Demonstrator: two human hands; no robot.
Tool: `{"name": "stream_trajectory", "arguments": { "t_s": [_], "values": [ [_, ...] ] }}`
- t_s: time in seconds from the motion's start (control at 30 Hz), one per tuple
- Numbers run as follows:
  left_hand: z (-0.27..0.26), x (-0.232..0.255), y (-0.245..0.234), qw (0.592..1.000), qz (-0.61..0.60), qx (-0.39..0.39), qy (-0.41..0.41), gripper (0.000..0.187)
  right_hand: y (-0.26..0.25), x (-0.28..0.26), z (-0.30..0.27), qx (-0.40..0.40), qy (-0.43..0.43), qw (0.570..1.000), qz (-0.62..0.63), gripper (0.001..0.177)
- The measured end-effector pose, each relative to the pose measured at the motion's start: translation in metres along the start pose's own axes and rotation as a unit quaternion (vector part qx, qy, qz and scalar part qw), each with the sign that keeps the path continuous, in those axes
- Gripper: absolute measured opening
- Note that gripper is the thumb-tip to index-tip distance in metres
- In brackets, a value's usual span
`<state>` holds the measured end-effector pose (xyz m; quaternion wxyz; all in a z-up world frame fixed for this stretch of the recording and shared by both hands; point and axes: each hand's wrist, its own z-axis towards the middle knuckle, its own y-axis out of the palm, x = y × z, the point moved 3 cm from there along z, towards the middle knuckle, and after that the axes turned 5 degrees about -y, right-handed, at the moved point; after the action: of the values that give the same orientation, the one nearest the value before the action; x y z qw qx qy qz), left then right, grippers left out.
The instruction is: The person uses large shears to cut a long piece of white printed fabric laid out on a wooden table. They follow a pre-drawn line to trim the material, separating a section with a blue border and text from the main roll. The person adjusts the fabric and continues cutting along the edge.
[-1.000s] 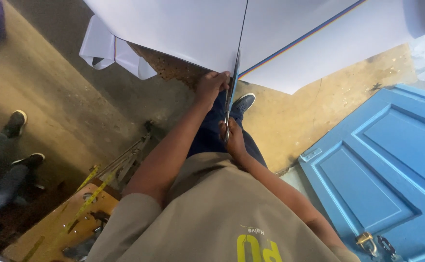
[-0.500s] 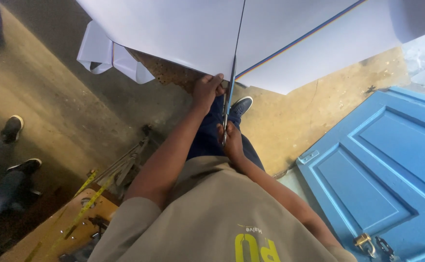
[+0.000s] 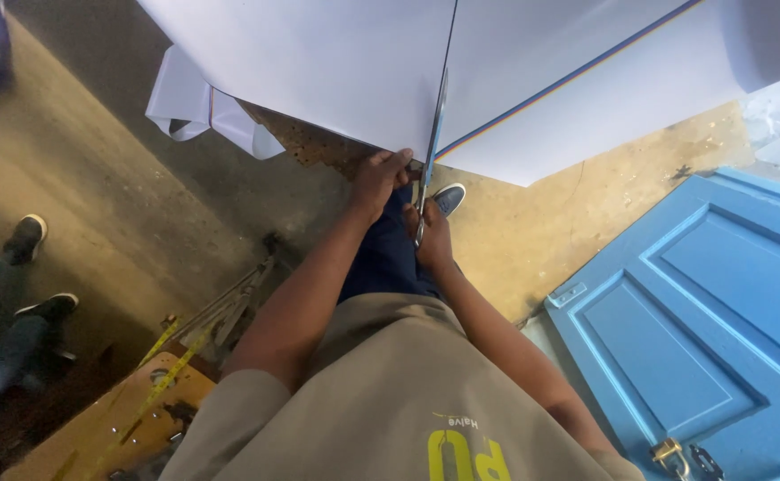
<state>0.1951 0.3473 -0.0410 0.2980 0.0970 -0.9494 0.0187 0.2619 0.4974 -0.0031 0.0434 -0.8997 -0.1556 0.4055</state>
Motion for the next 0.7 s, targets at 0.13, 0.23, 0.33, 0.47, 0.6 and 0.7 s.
{"name": "stream_trajectory", "arguments": {
  "t_s": [0.13, 0.23, 0.33, 0.47, 0.6, 0.7],
  "values": [
    [-0.001, 0.001, 0.002, 1.0, -0.011, 0.006, -0.022, 0.036, -0.001, -0.011, -0.007, 0.011, 0.017, 1.0, -0.016, 0.052],
    [-0.002, 0.004, 0.002, 0.999, -0.018, -0.002, -0.028, 0.039, -0.002, -0.012, -0.004, 0.019, 0.009, 1.0, -0.022, 0.054],
    [-0.016, 0.022, 0.006, 1.0, -0.006, -0.006, -0.029, 0.039, -0.003, -0.014, -0.008, 0.026, 0.024, 0.999, -0.04, 0.05],
    [0.012, -0.014, 0.001, 0.997, -0.054, -0.022, -0.048, 0.036, -0.003, -0.023, 0.0, 0.03, 0.028, 0.999, -0.03, 0.054],
    [0.008, -0.015, -0.004, 0.999, -0.038, 0.002, -0.02, 0.038, -0.012, -0.073, 0.012, 0.032, 0.021, 0.999, 0.005, 0.051],
    [-0.001, -0.004, -0.005, 0.999, -0.047, -0.009, -0.014, 0.036, -0.016, -0.082, 0.02, 0.034, 0.02, 0.999, 0.025, 0.052]
  ]
}}
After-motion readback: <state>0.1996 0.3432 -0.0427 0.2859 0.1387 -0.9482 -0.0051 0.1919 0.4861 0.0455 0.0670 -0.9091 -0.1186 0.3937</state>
